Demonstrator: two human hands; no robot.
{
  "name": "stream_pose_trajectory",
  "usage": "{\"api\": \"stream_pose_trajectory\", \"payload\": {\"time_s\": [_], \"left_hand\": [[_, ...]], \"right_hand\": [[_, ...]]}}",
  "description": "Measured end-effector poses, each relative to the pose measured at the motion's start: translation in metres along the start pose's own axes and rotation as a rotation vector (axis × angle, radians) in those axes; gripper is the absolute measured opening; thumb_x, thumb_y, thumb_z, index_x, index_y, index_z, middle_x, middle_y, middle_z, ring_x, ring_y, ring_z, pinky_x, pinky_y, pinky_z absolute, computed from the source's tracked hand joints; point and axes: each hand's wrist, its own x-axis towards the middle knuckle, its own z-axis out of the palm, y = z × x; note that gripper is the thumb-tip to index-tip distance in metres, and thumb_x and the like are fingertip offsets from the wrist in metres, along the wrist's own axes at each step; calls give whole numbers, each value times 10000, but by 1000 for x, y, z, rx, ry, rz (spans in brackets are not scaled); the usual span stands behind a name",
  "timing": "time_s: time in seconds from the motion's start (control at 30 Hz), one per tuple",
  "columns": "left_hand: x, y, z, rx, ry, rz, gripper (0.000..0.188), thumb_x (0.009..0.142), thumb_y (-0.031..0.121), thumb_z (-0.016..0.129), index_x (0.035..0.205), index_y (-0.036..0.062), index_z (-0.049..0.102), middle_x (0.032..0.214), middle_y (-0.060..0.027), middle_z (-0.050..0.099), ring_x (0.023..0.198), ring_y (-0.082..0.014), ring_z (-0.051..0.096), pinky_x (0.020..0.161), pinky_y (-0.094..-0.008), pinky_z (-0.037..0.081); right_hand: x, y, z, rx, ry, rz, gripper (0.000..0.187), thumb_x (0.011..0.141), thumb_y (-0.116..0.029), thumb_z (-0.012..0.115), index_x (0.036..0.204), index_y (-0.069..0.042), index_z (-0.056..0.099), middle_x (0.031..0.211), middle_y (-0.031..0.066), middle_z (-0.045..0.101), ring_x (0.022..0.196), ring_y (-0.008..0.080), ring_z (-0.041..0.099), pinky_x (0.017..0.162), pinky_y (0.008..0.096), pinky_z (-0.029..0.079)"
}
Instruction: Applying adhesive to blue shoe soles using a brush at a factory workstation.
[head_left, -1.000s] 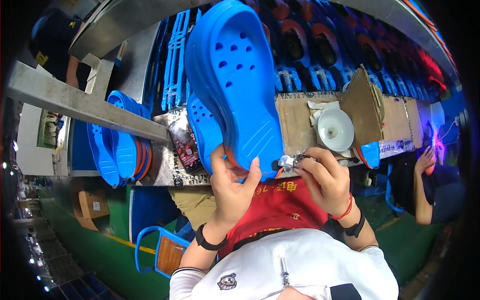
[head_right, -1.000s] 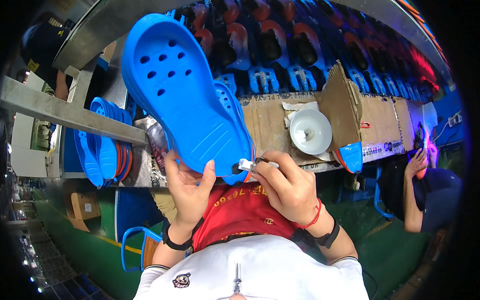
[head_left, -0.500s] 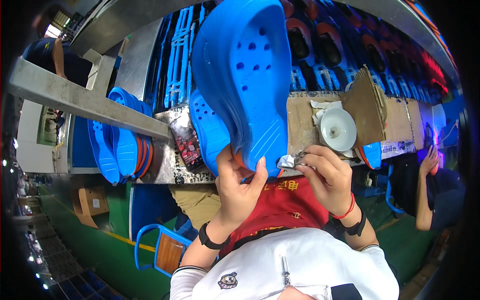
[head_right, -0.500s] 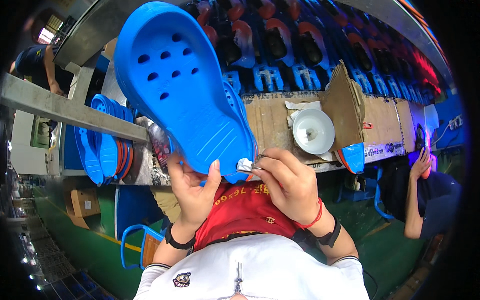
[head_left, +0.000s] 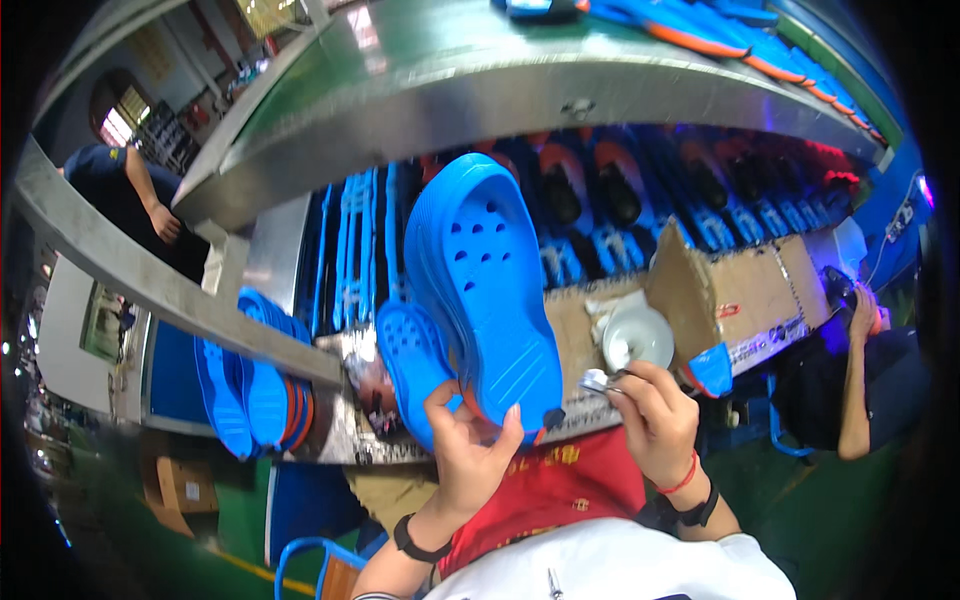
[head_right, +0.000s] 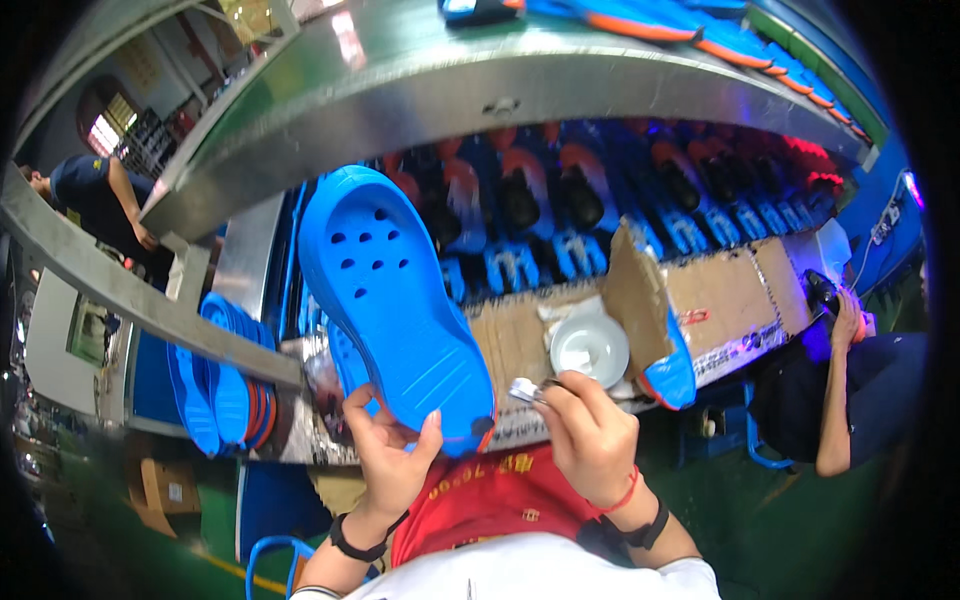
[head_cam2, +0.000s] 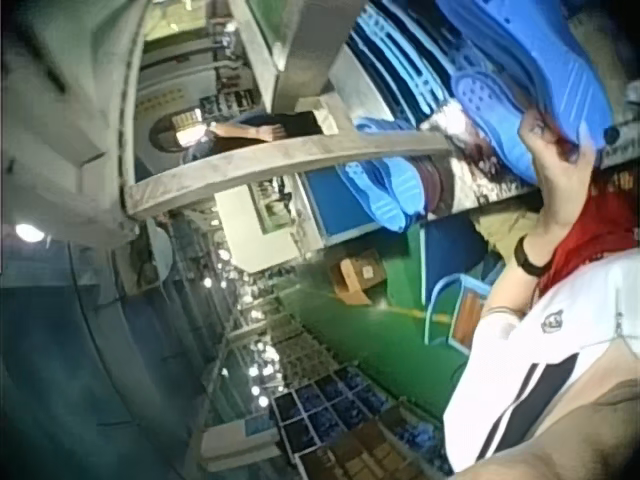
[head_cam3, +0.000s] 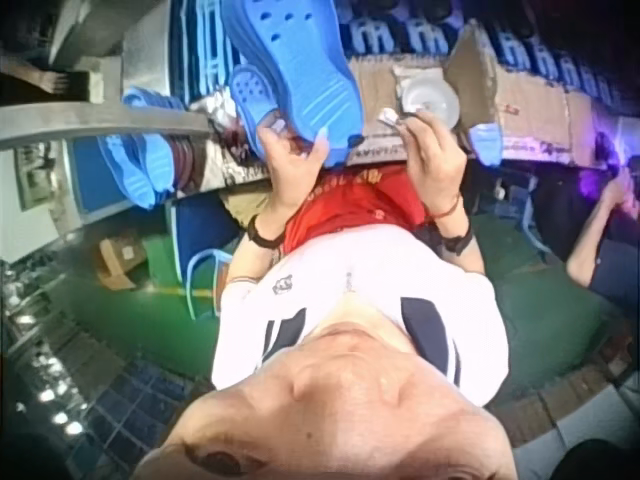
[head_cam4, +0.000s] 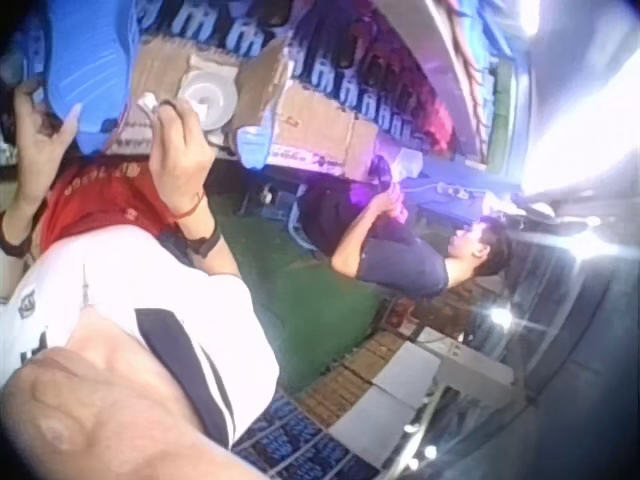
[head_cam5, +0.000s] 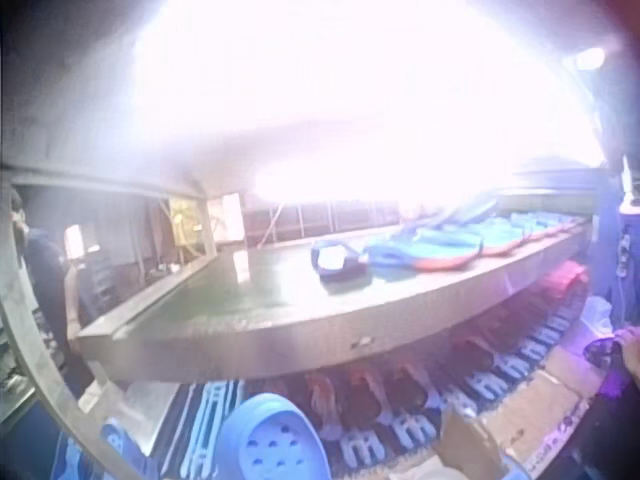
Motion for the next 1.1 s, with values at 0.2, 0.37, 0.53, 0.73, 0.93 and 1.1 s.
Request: {"api": "stream_pose_trajectory", "payload": {"time_s": [0.2, 0.37, 0.53, 0.73, 0.93, 1.1], "left_hand": [[79, 76, 37, -349, -199, -11, 523, 869, 12, 651, 1227, 11, 270, 1112, -174, 582, 974, -215, 627, 830, -344, 548], [212, 135, 53, -511, -404, 106, 364, 954, 182, 588, 1133, -119, 487, 1184, -176, 562, 1053, -259, 611, 931, -386, 521], [194, 130, 52, -205, -365, -28, 575, 923, 226, 623, 1336, -73, 359, 1382, -252, 387, 923, -267, 668, 711, -269, 548], [46, 42, -9, 975, -710, -11, 589, 787, 218, 765, 1239, 10, 450, 1307, -208, 447, 773, -281, 660, 643, -330, 544], [-3, -47, -35, 1147, -436, -76, 557, 827, 222, 703, 1243, -19, 421, 1252, -232, 477, 927, -460, 605, 755, -487, 515], [5, -58, -32, 1151, -267, 31, 368, 834, 160, 684, 1112, -19, 522, 1086, -209, 524, 984, -386, 531, 835, -454, 436]], "right_hand": [[-1, 16, -43, -28, 212, 142, 142, 770, 46, 700, 889, 13, 628, 921, 158, 641, 650, 234, 627, 561, 305, 494], [0, 13, -45, 48, 202, 143, 126, 779, 36, 696, 885, 7, 634, 916, 149, 641, 665, 247, 634, 573, 309, 498], [-11, 32, -21, -60, 108, 94, 150, 766, -45, 721, 899, -50, 653, 928, 112, 637, 712, 290, 660, 588, 347, 525], [-12, 62, 19, -283, -24, 189, 129, 821, -98, 674, 919, -68, 595, 942, 99, 594, 690, 289, 653, 568, 378, 524], [-8, 96, 42, -395, -189, 243, 290, 674, 19, 655, 941, -35, 555, 975, 151, 542, 763, 311, 663, 604, 410, 544], [-8, 107, 51, -426, -295, 245, 407, 578, 29, 714, 950, -14, 558, 973, 173, 541, 770, 331, 665, 632, 421, 545]]}}
